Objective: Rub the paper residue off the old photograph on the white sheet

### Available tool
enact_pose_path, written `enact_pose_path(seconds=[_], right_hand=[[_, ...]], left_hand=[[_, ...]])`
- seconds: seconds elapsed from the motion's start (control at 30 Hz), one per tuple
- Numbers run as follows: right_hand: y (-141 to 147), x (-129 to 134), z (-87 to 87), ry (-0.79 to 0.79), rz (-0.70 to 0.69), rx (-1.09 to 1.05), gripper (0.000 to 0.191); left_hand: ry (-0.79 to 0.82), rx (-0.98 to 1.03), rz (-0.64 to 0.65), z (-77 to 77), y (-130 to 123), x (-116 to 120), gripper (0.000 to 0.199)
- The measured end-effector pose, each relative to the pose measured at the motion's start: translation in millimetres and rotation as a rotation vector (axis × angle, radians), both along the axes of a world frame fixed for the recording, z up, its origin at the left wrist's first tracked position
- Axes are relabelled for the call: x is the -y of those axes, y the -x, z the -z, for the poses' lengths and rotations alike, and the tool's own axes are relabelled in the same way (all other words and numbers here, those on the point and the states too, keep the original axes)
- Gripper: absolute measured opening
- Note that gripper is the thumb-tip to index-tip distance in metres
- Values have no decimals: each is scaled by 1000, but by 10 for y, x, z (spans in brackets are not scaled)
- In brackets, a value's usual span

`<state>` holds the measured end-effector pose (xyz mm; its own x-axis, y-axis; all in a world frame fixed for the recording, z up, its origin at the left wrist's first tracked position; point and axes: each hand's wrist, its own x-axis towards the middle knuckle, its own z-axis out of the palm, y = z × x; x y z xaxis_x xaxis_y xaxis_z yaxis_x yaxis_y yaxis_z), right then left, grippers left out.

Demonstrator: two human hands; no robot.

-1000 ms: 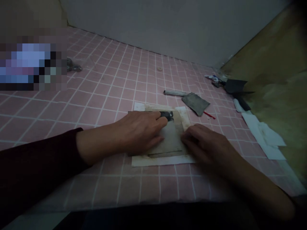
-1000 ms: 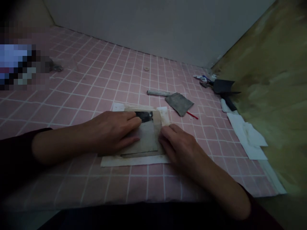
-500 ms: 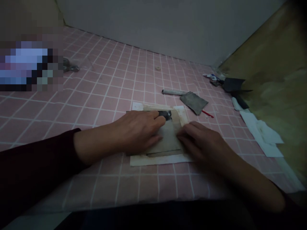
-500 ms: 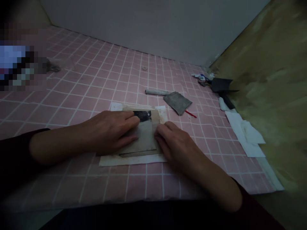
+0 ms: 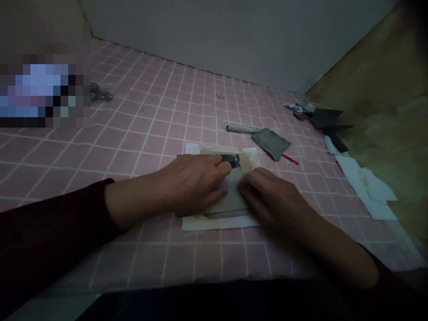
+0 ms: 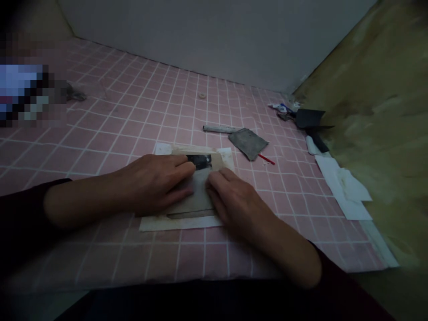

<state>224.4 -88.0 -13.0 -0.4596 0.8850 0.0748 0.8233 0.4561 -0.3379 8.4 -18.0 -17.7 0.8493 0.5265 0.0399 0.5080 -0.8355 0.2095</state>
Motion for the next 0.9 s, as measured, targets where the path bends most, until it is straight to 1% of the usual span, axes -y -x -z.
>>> enact_pose_path(seconds=[0.1, 0.27, 0.37, 0.43, 0.5, 0.7, 0.9], right_hand=[[14, 1, 22, -7, 2, -21, 11], [-159, 62, 24, 9, 94, 19, 11], [-85, 39, 24, 18, 57, 21, 10], [-4, 16, 29, 10, 30, -9, 8], [18, 14, 32, -5, 25, -30, 8], [-183, 76, 6, 20, 99, 9, 10], [-9, 6, 10, 27, 8, -8, 11]], left_hand=[[5, 17, 5, 8, 5, 4, 16], [10, 28, 16, 17, -2, -5, 17], [12, 5, 4, -4, -8, -3, 17], [14, -8, -1, -16, -6, 0, 17], [14, -5, 1, -16, -1, 1, 16], [20, 11, 11, 9, 3, -8, 17], [6, -1, 2, -10, -8, 2, 17]])
